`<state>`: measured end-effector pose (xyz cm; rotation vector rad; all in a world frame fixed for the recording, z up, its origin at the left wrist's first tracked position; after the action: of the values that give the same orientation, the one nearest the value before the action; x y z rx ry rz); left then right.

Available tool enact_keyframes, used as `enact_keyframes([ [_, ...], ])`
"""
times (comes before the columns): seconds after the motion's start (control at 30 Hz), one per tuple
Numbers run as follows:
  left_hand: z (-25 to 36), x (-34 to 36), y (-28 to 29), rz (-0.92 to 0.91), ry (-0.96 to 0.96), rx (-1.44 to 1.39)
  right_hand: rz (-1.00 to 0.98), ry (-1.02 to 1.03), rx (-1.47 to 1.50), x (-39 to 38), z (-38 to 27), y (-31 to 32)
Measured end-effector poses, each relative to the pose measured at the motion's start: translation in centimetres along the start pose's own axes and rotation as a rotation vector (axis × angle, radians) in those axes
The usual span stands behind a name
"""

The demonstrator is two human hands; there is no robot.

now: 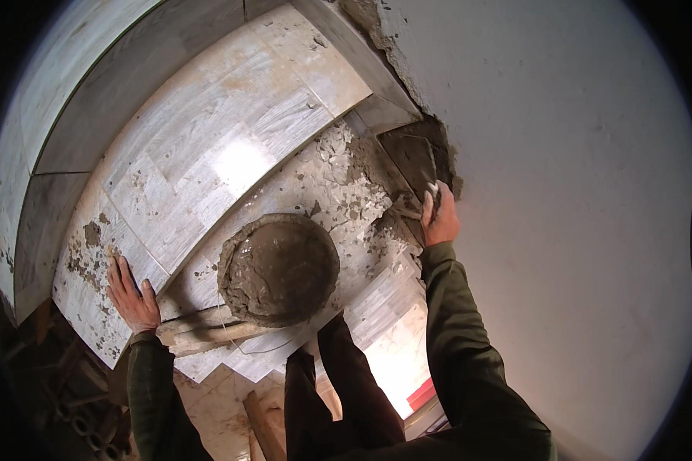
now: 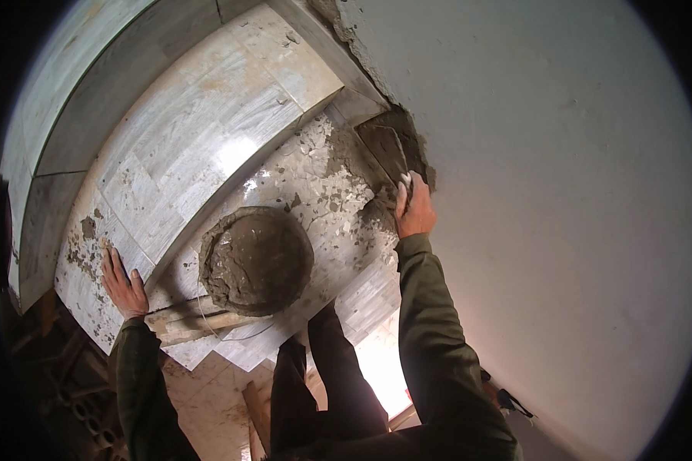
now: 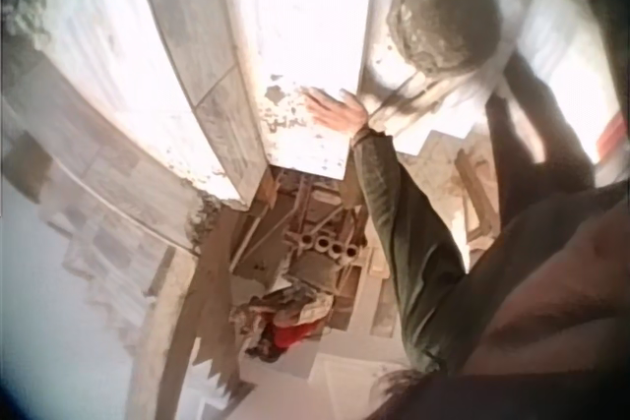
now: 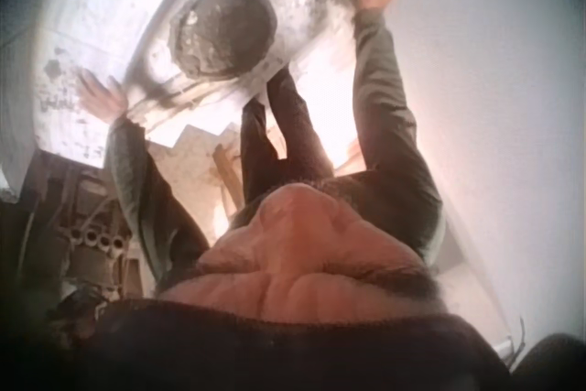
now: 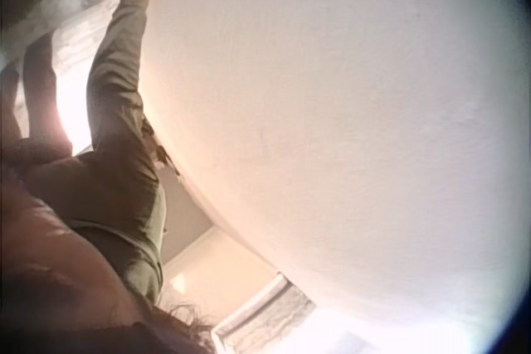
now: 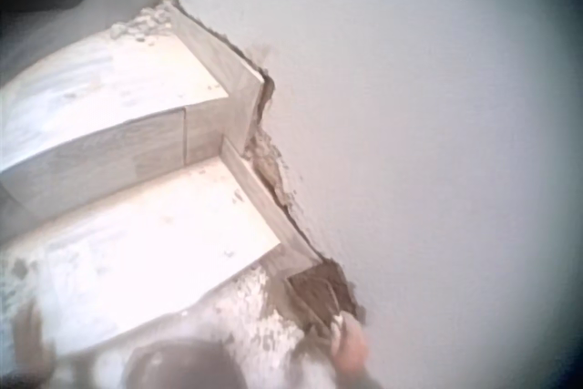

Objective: The person applies mortar to the edge of a marble staircase using a trowel and presses a tile onto the side of a step.

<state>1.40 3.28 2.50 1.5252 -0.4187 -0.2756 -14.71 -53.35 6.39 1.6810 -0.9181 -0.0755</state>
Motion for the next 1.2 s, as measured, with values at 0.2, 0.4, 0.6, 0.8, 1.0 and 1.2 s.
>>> enact_keyframes([
  [0.2,-0.2,0.0,0.1,0.005,0.006,-0.004,-0.051,-0.063,0.042,0.1,0.7,-0.3],
  [0.4,-0.2,-0.1,0.1,0.007,-0.003,-0.012,-0.057,-0.056,0.052,0.1,0.4,-0.7],
  [0.6,0.4,0.0,0.3,0.0,-0.004,-0.026,-0.137,-0.118,0.084,-1.9,1.4,0.1],
  [0.8,1.6,0.0,1.3,0.042,-0.037,-0.04,-0.21,-0.223,0.058,-8.1,5.5,3.6],
  [1.0,2.3,0.3,1.5,0.042,-0.098,-0.045,-0.224,-0.329,0.071,-9.2,10.3,5.1],
  [1.2,-0.6,0.4,-0.9,-0.15,-0.068,-0.057,-0.098,-0.366,0.157,-8.4,11.3,2.6],
])
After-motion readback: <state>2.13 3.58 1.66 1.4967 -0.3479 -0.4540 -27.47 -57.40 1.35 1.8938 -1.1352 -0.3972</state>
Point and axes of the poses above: each hand's wrist, its own x-axis towards the middle knuckle, its own y-axis out of the back of the hand, z = x × y, the point moved 9 cm from there along x, towards the middle knuckle, and after that the axes turned 8 degrees about -y, right-handed, at the moved point
